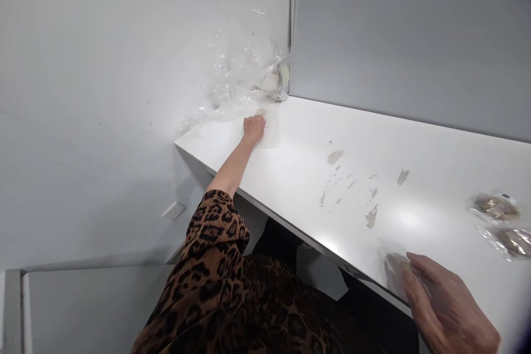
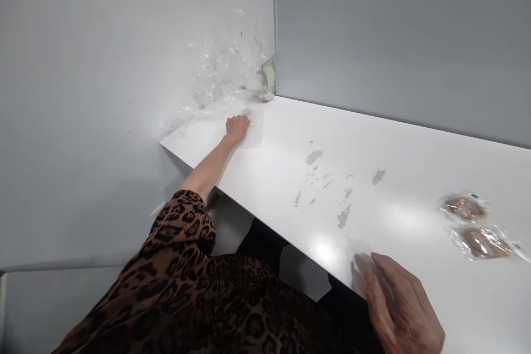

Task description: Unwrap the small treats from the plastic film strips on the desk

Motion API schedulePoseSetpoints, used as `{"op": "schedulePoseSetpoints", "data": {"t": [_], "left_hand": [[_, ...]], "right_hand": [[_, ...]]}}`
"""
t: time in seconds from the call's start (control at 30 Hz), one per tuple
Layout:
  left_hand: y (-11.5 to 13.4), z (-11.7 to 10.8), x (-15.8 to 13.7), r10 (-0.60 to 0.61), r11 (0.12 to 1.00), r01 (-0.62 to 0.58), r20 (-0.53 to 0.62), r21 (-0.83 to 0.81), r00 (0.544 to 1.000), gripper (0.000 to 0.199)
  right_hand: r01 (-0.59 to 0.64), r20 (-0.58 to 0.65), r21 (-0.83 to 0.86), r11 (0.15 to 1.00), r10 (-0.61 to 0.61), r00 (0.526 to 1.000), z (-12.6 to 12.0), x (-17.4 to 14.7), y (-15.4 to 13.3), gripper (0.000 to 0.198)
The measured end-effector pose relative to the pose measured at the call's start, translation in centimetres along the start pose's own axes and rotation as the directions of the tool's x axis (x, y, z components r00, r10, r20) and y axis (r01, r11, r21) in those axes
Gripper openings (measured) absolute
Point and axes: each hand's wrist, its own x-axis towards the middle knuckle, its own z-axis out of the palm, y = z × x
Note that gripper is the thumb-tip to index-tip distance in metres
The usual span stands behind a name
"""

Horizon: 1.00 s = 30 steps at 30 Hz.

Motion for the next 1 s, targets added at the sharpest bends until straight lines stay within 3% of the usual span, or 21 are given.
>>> {"op": "schedulePoseSetpoints", "data": {"t": [0.07,0.2,0.4,0.53,0.67,0.83,0.93,1.0], "left_hand": [[1.1,0.3,-1.0,0.077,0.995,-0.077,-0.009,-0.063,0.997,0.035],[4.3,2.1,-4.6,0.198,0.975,-0.191,0.059,-0.112,0.978,0.033],[10.4,3.4,-11.0,0.353,0.929,-0.305,0.259,-0.208,0.899,0.04],[14.7,4.5,-12.7,0.333,0.921,-0.188,0.436,-0.342,0.836,0.032],[17.0,7.5,-12.8,0.236,0.94,-0.081,0.461,-0.33,0.855,0.03],[16.7,10.3,-12.3,0.114,0.925,0.091,0.498,-0.37,0.86,0.033],[15.7,10.0,-12.0,0.06,0.895,0.169,0.486,-0.413,0.872,0.03],[14.8,9.2,-11.9,0.017,0.866,0.222,0.469,-0.449,0.883,0.029]], "right_hand": [[0.069,0.01,0.001,0.998,-0.069,0.998,0.2,-0.1,0.4,0.049],[0.132,0.023,0.041,0.99,-0.133,0.991,0.5,-0.1,1.4,0.04],[0.049,0.108,0.189,0.981,-0.07,0.992,0.3,-0.1,1.9,0.025],[0.01,0.144,0.235,0.972,-0.045,0.989,0.9,0.7,0.8,0.028],[0.141,0.174,0.127,0.982,-0.162,0.971,2.5,2.1,-0.2,0.033],[0.261,0.209,-0.183,0.948,-0.222,0.952,3.1,4.9,-0.6,0.045],[0.227,0.236,-0.397,0.889,-0.14,0.962,2.3,6.8,0.1,0.054],[0.207,0.313,-0.454,0.866,-0.062,0.948,1.7,8.0,1.0,0.056]]}}
